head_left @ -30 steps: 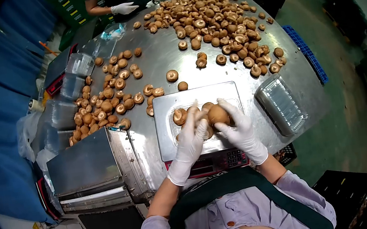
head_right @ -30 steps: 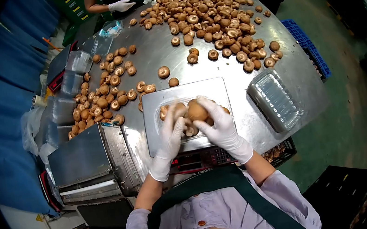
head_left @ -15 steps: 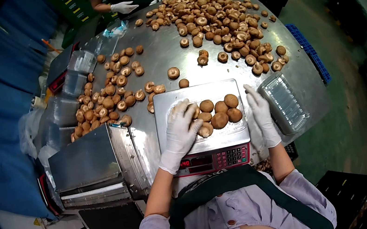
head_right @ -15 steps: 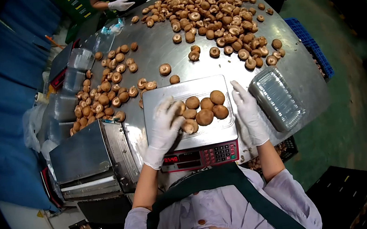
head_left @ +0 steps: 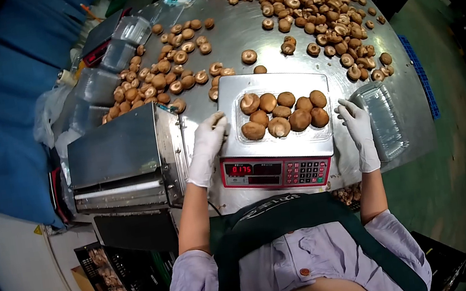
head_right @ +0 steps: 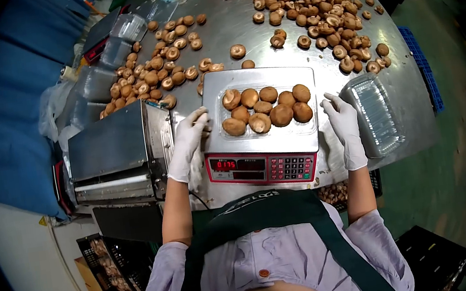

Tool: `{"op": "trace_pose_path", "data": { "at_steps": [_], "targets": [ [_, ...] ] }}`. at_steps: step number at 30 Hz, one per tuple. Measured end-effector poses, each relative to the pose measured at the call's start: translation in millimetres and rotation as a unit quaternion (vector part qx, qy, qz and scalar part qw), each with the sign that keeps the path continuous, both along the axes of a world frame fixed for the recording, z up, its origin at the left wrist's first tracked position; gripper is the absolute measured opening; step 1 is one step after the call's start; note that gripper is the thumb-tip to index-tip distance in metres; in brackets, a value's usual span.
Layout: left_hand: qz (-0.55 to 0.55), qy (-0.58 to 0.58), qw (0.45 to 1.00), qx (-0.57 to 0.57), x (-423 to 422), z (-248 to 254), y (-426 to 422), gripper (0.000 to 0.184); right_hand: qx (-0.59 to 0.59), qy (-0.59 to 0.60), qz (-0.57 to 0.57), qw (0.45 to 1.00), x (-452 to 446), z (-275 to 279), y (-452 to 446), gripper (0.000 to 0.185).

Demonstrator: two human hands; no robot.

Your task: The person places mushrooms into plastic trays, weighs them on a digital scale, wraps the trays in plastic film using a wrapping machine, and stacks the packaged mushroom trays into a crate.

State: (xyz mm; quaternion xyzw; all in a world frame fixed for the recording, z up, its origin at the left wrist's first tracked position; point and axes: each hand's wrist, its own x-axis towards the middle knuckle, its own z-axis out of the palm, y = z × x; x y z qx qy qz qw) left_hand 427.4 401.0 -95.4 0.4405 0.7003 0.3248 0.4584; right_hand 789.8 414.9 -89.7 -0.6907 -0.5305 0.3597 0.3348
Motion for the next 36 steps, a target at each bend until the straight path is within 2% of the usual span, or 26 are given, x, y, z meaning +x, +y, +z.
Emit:
{"op": "trace_pose_path", "data": {
  "at_steps": [1,2,4,7,9,12,14,17,19,20,22,23,29,32,33,36],
  "targets": [
    [0.010,-0.058,0.998,-0.038,6,3,-1,0.033,-0.030,0.008,0.011,0.999,-5,1,0,0.039],
    [0.000,-0.059,0.997,-0.040,7,-6,1,0.032,-0.059,0.015,0.022,0.998,-9,2,-1,0.039],
    [0.003,-0.107,0.992,-0.062,17,2,1,0.031,-0.033,-0.005,0.017,0.999,-15,-2,-4,0.034],
    [0.016,-0.094,0.994,-0.062,22,5,-1,0.024,-0.027,-0.038,0.030,0.998,-18,-9,-10,0.031],
    [0.027,-0.095,0.994,-0.048,17,-1,-4,0.017,-0.050,-0.009,0.020,0.999,-23,-3,-24,0.031],
    [-0.006,-0.074,0.997,-0.037,6,-3,-15,0.016,-0.059,-0.025,0.005,0.998,-32,5,-45,0.026],
    [-0.016,0.007,0.999,-0.032,-2,8,-28,0.020,-0.039,0.034,-0.012,0.999,-45,12,-58,0.023],
    [-0.017,0.047,0.999,0.000,-35,-6,-41,0.021,-0.035,0.064,0.002,0.997,-68,29,-73,0.021],
    [0.009,0.052,0.999,-0.009,-49,33,-57,0.021,-0.021,0.106,0.022,0.994,-87,34,-78,0.020],
    [-0.009,0.103,0.994,0.028,-64,36,-63,0.021,-0.013,0.106,0.028,0.994,-98,33,-80,0.020],
    [0.013,0.115,0.993,0.023,-87,65,-75,0.021,-0.013,0.137,0.027,0.990,-125,37,-79,0.020],
    [0.025,0.078,0.996,0.040,-104,65,-79,0.021,-0.019,0.146,0.039,0.988,-140,43,-78,0.019],
    [0.062,0.085,0.993,0.047,-217,92,-100,0.021,0.027,0.107,0.111,0.988,-258,59,-61,0.021],
    [0.099,0.087,0.990,0.051,-284,79,-98,0.020,0.059,0.046,0.149,0.986,-330,70,-52,0.024],
    [0.105,0.103,0.988,0.048,-304,74,-96,0.019,0.037,0.038,0.175,0.983,-350,70,-45,0.026],
    [0.115,0.177,0.977,0.011,-369,58,-95,0.022,0.088,-0.046,0.208,0.973,-406,40,-19,0.031]
  ]
}}
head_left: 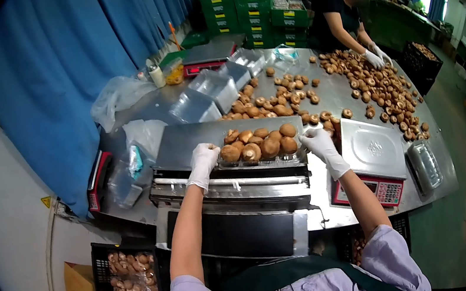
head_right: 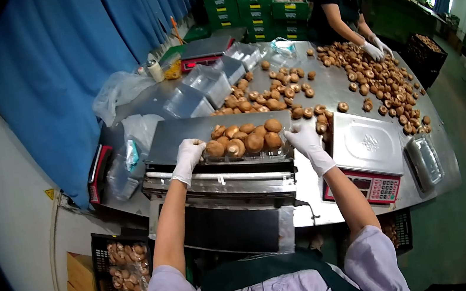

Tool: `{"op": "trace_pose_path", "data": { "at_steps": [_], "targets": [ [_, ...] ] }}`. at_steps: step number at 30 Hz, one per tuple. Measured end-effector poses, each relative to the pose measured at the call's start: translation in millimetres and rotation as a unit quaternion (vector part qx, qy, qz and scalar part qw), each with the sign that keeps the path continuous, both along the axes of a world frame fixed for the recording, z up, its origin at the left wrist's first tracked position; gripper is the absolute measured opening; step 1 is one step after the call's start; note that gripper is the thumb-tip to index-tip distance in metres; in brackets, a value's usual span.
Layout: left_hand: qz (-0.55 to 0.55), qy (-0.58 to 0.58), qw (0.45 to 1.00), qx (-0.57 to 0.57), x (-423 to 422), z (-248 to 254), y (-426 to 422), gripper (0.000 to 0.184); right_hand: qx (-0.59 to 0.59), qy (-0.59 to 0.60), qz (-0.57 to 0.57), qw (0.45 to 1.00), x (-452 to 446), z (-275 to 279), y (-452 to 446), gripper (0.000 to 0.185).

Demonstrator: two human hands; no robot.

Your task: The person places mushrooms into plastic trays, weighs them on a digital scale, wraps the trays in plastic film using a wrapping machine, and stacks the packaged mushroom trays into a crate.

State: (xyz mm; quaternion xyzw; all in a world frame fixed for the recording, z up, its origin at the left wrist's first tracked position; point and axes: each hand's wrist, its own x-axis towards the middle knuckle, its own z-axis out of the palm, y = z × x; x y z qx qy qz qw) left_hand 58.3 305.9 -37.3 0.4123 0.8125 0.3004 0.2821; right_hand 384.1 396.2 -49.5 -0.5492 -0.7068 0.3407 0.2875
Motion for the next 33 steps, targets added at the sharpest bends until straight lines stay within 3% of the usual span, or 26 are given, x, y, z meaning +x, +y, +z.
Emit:
{"op": "trace_pose_path", "data": {
  "at_steps": [2,4,7,8,10,13,15,17,18,19,21,22,24,25,29,31,32,33],
  "targets": [
    [-0.022,0.113,0.993,-0.001,-29,-6,-3,0.026,0.056,-0.055,-0.003,0.997,-36,1,-4,0.032],
    [-0.041,0.186,0.981,0.022,-57,-17,-1,0.028,0.002,-0.028,0.004,1.000,-61,-5,-6,0.031],
    [-0.081,0.143,0.986,-0.032,-84,-10,-4,0.027,0.016,-0.110,-0.002,0.994,-81,5,-24,0.030],
    [-0.092,0.121,0.986,-0.076,-91,-5,-5,0.028,-0.049,-0.089,0.022,0.995,-82,7,-24,0.031],
    [-0.134,0.142,0.977,-0.088,-91,12,-13,0.027,-0.033,-0.122,0.040,0.991,-86,7,-27,0.033],
    [-0.153,0.180,0.970,-0.056,-98,18,-22,0.027,0.042,-0.173,0.070,0.982,-78,4,-37,0.030],
    [-0.197,0.230,0.952,0.046,-102,22,-37,0.026,0.087,-0.157,0.085,0.980,-65,12,-50,0.025],
    [-0.275,0.192,0.934,0.123,-101,39,-62,0.017,0.120,-0.186,0.122,0.967,-50,30,-68,0.020],
    [-0.363,0.210,0.895,0.150,-109,40,-68,0.012,0.116,-0.190,0.116,0.968,-41,34,-73,0.020],
    [-0.439,0.218,0.848,0.201,-114,41,-76,0.009,0.182,-0.225,0.193,0.938,-32,37,-78,0.021],
    [-0.559,0.327,0.740,0.182,-121,46,-88,0.013,0.299,-0.279,0.311,0.858,-23,37,-82,0.027],
    [-0.598,0.374,0.690,0.167,-124,49,-93,0.015,0.296,-0.280,0.310,0.859,-24,37,-84,0.027],
    [-0.608,0.413,0.659,0.160,-128,42,-98,0.016,0.356,-0.281,0.405,0.794,-27,37,-90,0.038],
    [-0.614,0.455,0.627,0.154,-130,39,-100,0.017,0.272,-0.274,0.408,0.828,-29,25,-91,0.039],
    [-0.594,0.455,0.639,0.179,-135,21,-97,0.014,0.154,-0.200,0.375,0.892,-33,32,-101,0.037],
    [-0.541,0.385,0.724,0.190,-140,10,-103,0.011,0.176,-0.235,0.351,0.889,-26,20,-103,0.029],
    [-0.540,0.387,0.723,0.191,-139,5,-108,0.011,0.178,-0.235,0.351,0.889,-22,10,-103,0.029],
    [-0.474,0.268,0.817,0.192,-136,-1,-113,0.010,0.226,-0.214,0.352,0.883,-17,-3,-103,0.025]
  ]
}}
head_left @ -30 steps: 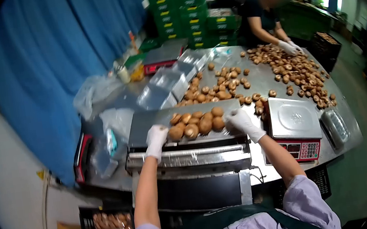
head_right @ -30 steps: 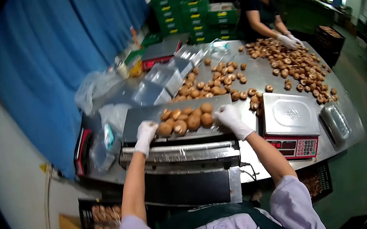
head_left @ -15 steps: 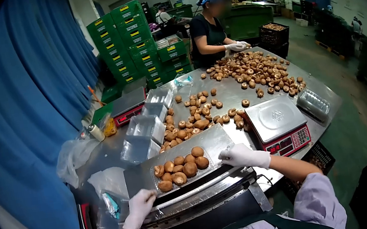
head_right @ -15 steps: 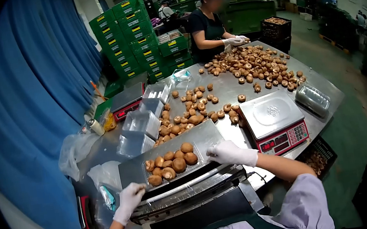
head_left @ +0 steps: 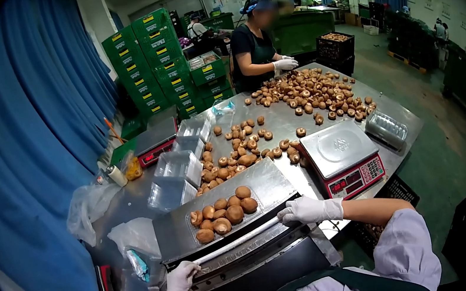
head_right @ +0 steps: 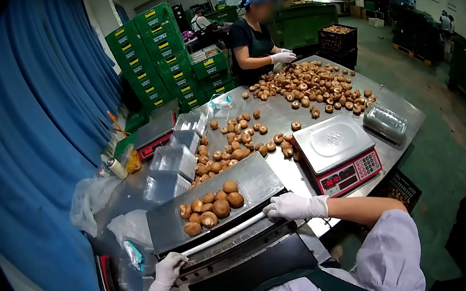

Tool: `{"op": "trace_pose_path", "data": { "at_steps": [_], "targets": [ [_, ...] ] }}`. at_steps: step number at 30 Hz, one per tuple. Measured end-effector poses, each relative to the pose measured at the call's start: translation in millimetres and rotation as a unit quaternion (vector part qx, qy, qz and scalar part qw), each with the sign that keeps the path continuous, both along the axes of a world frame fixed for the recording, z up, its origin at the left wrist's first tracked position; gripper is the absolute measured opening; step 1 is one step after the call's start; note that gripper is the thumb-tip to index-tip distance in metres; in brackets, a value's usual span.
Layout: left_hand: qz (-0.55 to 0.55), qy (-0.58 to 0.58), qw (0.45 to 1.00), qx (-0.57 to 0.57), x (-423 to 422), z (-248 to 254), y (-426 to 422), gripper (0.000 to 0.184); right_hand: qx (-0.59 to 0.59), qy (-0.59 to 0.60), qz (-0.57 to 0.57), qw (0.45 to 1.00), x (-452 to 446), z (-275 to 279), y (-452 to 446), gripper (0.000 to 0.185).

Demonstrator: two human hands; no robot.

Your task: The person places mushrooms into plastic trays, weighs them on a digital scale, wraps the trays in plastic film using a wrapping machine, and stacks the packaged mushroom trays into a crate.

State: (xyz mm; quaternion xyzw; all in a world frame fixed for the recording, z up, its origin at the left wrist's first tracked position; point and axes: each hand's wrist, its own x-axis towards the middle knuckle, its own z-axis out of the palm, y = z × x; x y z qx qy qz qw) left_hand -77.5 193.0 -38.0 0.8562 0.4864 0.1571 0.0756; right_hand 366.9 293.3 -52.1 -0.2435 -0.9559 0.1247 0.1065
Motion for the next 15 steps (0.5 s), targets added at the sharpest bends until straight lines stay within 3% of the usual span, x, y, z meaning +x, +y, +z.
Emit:
{"op": "trace_pose_path", "data": {
  "at_steps": [1,2,3,5,7,8,9,11,12,13,14,15],
  "targets": [
    [0.074,-0.135,0.987,-0.054,1,-4,-5,0.009,0.037,0.035,0.018,0.999,2,-3,-4,0.021],
    [0.095,-0.190,0.971,-0.106,-2,-4,-11,0.007,0.010,0.054,-0.009,0.998,7,-7,-13,0.016],
    [0.080,-0.179,0.976,-0.098,-3,-1,-20,0.004,-0.108,0.050,-0.103,0.988,9,-4,-26,0.016],
    [0.181,-0.285,0.895,-0.290,2,16,-45,0.005,-0.148,-0.028,-0.120,0.981,17,32,-55,0.019],
    [0.216,-0.338,0.810,-0.428,5,44,-67,0.004,-0.172,0.096,-0.080,0.977,34,16,-70,0.017],
    [0.236,-0.345,0.777,-0.471,4,59,-77,0.003,-0.274,0.084,-0.129,0.949,35,54,-87,0.013],
    [0.255,-0.351,0.741,-0.513,2,75,-86,0.004,-0.291,0.145,-0.116,0.939,42,67,-95,0.015],
    [0.165,-0.445,0.779,-0.410,5,110,-104,0.015,-0.366,0.171,-0.115,0.907,43,148,-109,0.012],
    [0.173,-0.462,0.797,-0.350,10,134,-108,0.016,-0.327,0.190,-0.086,0.922,45,166,-108,0.010],
    [0.109,-0.455,0.849,-0.243,6,150,-104,0.014,-0.288,0.209,-0.058,0.933,47,178,-103,0.009],
    [0.026,-0.522,0.840,-0.143,-5,149,-92,0.013,-0.249,0.321,0.030,0.913,41,183,-91,0.011],
    [0.046,-0.515,0.855,-0.052,3,169,-79,0.019,-0.254,0.419,0.041,0.871,32,186,-79,0.014]
  ]
}}
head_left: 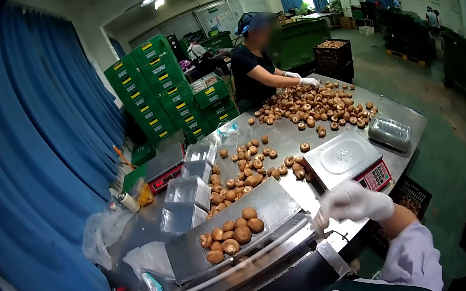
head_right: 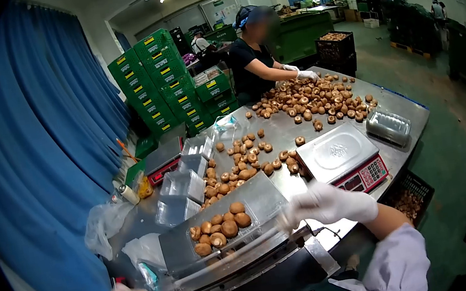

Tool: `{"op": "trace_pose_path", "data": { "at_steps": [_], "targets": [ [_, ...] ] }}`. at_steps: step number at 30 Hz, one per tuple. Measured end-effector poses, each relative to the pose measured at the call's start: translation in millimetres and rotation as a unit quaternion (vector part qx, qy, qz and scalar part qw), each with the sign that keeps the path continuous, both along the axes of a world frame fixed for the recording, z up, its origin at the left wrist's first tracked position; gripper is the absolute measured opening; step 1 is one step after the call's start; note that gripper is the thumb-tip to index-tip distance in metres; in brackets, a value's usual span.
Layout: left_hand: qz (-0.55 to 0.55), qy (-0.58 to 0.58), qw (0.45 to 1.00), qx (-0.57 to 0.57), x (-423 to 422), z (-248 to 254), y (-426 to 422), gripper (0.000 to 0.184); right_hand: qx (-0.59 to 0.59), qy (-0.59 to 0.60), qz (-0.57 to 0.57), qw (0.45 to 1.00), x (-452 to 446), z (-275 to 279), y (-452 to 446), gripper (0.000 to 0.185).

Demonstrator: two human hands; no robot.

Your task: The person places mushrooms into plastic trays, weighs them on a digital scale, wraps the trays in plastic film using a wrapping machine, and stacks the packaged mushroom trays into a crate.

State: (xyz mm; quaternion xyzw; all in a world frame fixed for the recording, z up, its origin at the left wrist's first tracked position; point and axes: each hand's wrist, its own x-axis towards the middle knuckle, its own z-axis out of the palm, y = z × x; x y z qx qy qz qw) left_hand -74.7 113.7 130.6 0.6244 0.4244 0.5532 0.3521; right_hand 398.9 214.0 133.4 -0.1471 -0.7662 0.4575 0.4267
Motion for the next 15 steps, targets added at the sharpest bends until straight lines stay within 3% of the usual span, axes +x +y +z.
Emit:
{"op": "trace_pose_path", "data": {
  "at_steps": [1,2,3,4,5,6,7,8,9,12,15],
  "targets": [
    [-0.028,-0.049,0.994,0.095,2,4,25,0.018,-0.022,0.034,-0.056,0.998,-9,-3,19,0.013],
    [0.129,0.017,0.988,0.080,1,2,48,0.012,-0.056,0.093,-0.124,0.986,-28,3,41,0.011],
    [0.131,0.018,0.983,0.126,16,6,84,0.013,-0.032,0.118,-0.185,0.975,-48,7,67,0.009],
    [0.108,-0.041,0.981,0.156,14,-11,125,0.007,0.071,0.146,-0.227,0.960,-67,-18,117,0.010],
    [0.161,0.000,0.972,0.174,19,-27,160,0.015,0.133,0.077,-0.284,0.946,-80,-41,158,0.014],
    [0.156,0.089,0.965,0.192,15,-49,194,0.031,0.177,0.030,-0.312,0.933,-97,-64,190,0.026],
    [0.205,0.293,0.909,0.214,13,-66,217,0.043,0.251,-0.053,-0.338,0.906,-110,-91,216,0.036],
    [0.183,0.385,0.871,0.243,7,-95,242,0.053,0.248,-0.149,-0.328,0.899,-118,-122,236,0.047],
    [0.160,0.418,0.873,0.194,3,-123,257,0.057,0.257,-0.222,-0.308,0.889,-121,-147,246,0.047],
    [0.108,0.488,0.861,0.095,-11,-183,265,0.045,0.215,-0.389,-0.211,0.871,-123,-173,225,0.046],
    [0.114,0.490,0.862,0.067,-12,-210,261,0.042,0.269,-0.346,-0.189,0.879,-107,-210,222,0.039]
  ]
}}
